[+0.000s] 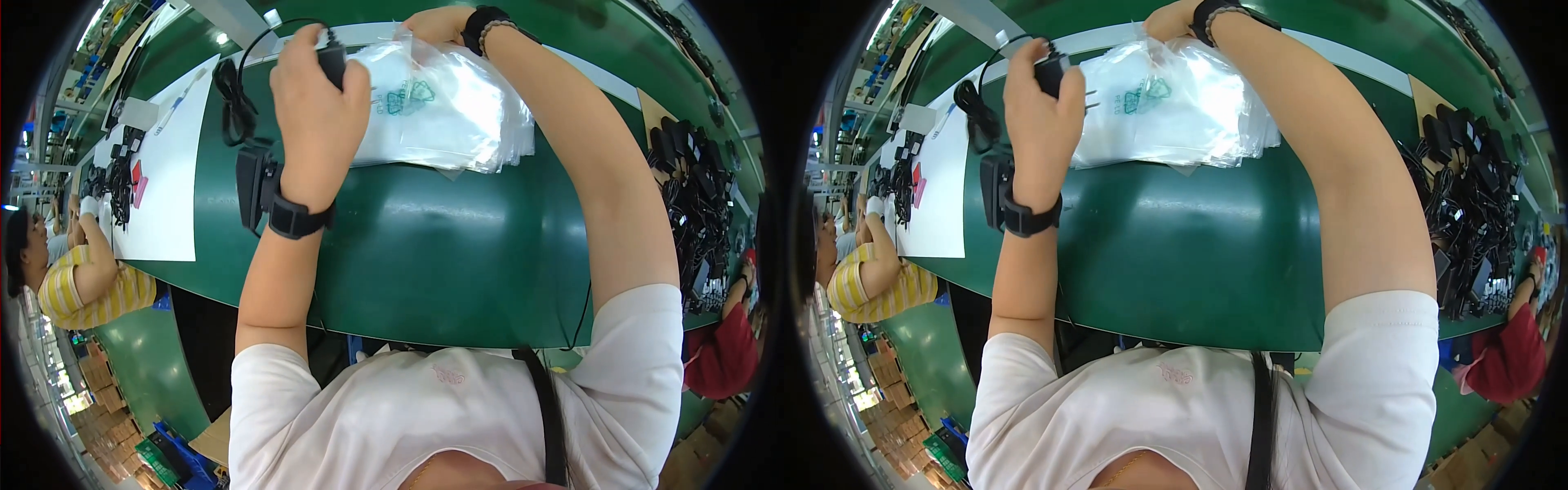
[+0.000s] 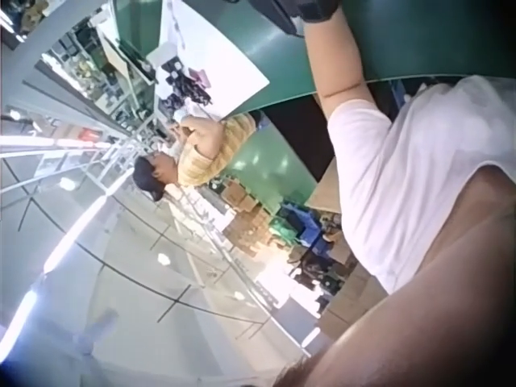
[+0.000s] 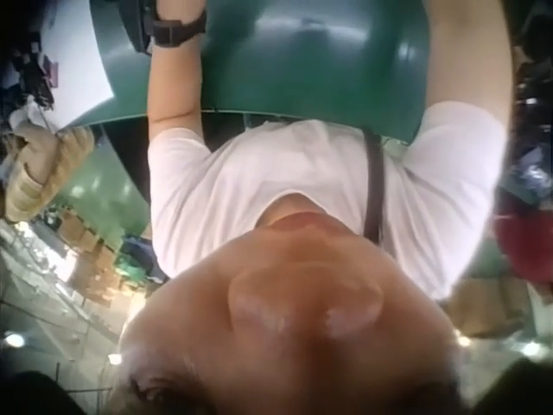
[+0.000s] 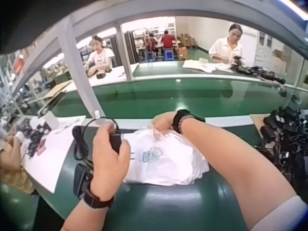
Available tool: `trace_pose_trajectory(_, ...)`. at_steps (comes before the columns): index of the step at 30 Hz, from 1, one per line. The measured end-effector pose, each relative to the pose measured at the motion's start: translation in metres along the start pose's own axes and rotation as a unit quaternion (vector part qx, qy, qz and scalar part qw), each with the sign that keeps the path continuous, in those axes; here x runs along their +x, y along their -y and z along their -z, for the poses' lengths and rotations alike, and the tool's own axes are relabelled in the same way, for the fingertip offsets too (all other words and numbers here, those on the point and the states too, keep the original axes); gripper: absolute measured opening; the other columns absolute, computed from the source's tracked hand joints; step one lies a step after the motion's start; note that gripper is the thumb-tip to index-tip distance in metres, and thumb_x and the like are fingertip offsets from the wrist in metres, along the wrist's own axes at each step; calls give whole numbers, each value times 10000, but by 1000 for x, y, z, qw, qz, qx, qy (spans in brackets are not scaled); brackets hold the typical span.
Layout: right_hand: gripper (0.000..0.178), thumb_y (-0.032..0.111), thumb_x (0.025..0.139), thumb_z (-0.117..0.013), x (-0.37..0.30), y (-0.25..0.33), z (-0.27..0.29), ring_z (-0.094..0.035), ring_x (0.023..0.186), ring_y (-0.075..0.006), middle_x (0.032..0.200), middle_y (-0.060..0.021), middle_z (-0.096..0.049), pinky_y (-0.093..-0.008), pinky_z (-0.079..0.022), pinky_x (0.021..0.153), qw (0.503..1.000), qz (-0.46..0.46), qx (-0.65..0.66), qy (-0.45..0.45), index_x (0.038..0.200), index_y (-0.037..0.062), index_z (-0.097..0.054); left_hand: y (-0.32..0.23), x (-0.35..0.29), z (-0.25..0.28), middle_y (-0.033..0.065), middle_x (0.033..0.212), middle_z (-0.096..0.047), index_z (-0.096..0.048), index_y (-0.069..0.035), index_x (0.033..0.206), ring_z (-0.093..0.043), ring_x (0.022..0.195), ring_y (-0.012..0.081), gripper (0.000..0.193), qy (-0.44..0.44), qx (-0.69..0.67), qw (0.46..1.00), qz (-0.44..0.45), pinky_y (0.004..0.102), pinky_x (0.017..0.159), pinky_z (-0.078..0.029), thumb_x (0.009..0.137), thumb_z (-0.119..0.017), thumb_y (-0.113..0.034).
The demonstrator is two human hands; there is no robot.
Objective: The person organizes a stack of plastic bags on the table, then repeatedly picks up power adapters, wraps the cords around them, and slides each into a plastic bag.
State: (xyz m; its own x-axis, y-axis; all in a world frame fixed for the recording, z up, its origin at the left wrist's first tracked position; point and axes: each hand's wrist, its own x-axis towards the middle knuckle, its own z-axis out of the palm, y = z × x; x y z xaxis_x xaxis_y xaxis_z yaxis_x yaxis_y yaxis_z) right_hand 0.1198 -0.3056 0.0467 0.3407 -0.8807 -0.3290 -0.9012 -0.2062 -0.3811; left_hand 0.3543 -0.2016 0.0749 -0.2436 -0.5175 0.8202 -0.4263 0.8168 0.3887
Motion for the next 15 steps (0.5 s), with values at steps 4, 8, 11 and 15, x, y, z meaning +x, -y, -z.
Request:
trace_pose_trajectory(4,368,277,663,-661,-12,23,1,-568,701,-244,849,-164,-623,-370,-441,625,997,72,27,-4,891,-11,-636,-10,-13,21,169,1016,-493,-621,-88,980,-452,931,298,203,-4,170,980,-105,361,791,-388,777,-631,-95)
trace_pose_trajectory(8,709,267,514,-659,-29,41,-3,-559,913,-268,995,-171,-585,-325,-442,768,997,-60,17,-48,1149,-4,-494,-24,-34,-3,182,1036,-473,-640,-70,891,-445,903,329,212,42,149,978,-139,383,798,-383,707,-711,-147)
trace_pose_trajectory(11,689,256,521,-656,-39,52,-3,-558,929,-275,1011,-177,-583,-325,-441,770,997,-49,-4,-65,1144,8,-498,-12,-35,-14,177,1004,-443,-638,-78,831,-431,855,332,276,86,169,977,-102,400,740,-394,609,-764,-184)
trace_pose_trajectory(15,743,300,572,-687,-42,35,-10,-542,1024,-282,1129,-183,-556,-320,-429,868,994,-24,-34,-101,1236,45,-471,-5,-28,-15,171,1031,-447,-637,-58,819,-454,860,346,321,150,256,954,-47,376,666,-461,578,-786,-208)
